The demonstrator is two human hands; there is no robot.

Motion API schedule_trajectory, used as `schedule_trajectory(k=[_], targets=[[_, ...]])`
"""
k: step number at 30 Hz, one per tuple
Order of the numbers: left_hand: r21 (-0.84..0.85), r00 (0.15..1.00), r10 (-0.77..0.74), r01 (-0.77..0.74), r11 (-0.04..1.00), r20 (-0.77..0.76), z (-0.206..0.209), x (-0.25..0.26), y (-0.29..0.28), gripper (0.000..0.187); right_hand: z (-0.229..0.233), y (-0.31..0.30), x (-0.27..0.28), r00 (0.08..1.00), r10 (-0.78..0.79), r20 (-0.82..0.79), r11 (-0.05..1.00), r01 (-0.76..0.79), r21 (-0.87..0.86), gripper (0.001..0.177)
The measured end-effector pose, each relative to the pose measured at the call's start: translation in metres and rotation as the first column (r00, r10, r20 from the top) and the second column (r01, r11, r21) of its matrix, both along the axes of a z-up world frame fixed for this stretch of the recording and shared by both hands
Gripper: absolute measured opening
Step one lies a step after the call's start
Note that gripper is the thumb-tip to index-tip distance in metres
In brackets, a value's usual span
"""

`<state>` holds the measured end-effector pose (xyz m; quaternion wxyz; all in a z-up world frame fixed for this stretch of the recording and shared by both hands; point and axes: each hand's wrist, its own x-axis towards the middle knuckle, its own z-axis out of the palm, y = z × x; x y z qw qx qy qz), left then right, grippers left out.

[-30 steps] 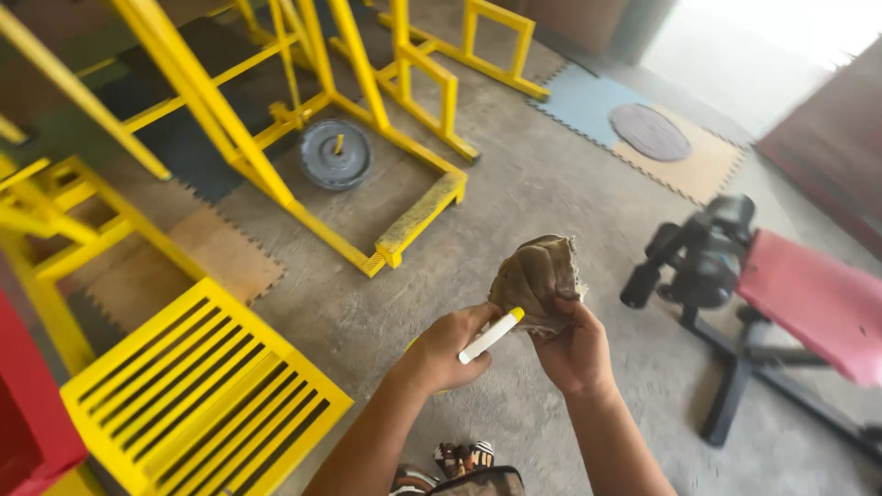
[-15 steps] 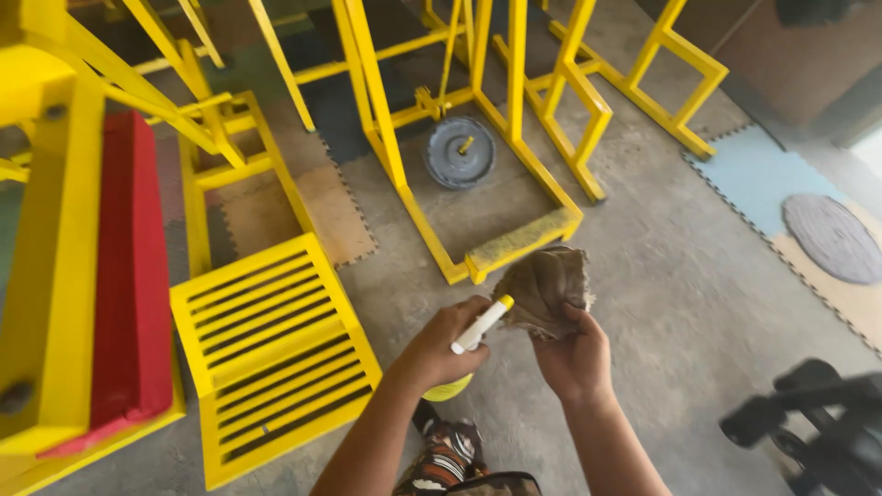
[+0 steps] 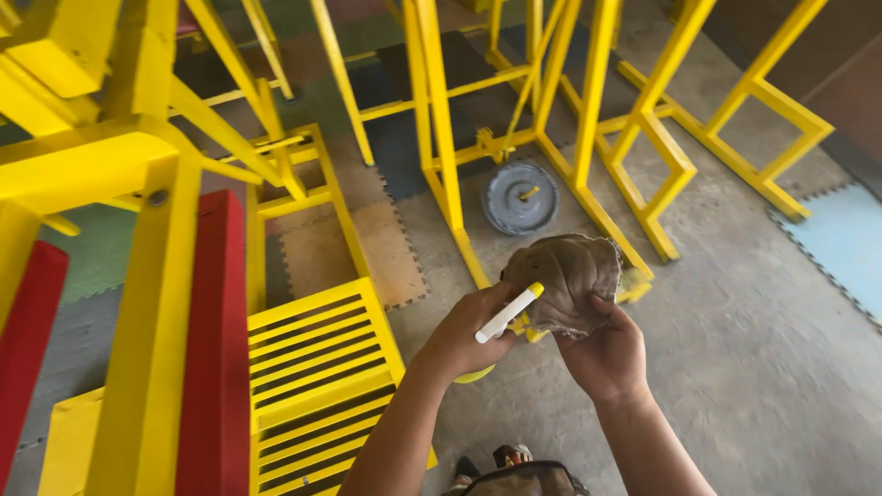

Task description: Cleaning and wiping down yellow gym machinery with a spray bottle and cloth.

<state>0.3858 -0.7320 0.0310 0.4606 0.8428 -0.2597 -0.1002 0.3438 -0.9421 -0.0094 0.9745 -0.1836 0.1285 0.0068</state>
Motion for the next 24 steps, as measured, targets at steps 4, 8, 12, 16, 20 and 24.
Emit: schedule_trajectory(k=[4,8,12,16,20,24], targets=[[-0.179,0.985,0.121,-0.142,0.974,-0.123,0.001,0.023,0.042,0.059,0.007,0.044,0.052,0.997,0.078,0.002,0.997,-0.078,0.005,0.047],[-0.259,0.958,0.285,-0.284,0.923,-0.034,-0.023,0.049,0.078,0.054,0.0,0.085,0.103,0.976,0.215,-0.035,0.974,-0.217,-0.063,0.048],[-0.168,0.88,0.45,-0.472,0.866,-0.152,-0.02,0.08,0.111,0.05,-0.007,0.119,0.165,0.939,0.342,-0.049,0.934,-0.345,-0.096,0.047],[-0.268,0.827,0.537,-0.562,0.783,-0.165,-0.035,0.132,0.136,0.05,-0.003,0.152,0.24,0.871,0.49,0.037,0.871,-0.488,-0.063,0.047],[-0.289,0.742,0.67,-0.641,0.711,0.002,-0.05,0.205,0.149,0.048,-0.001,0.172,0.334,0.762,0.644,0.066,0.765,-0.638,-0.087,0.049],[-0.271,0.609,0.793,-0.766,0.583,-0.016,-0.028,0.269,0.153,0.04,-0.003,0.185,0.423,0.684,0.723,0.099,0.691,-0.717,-0.091,0.046]])
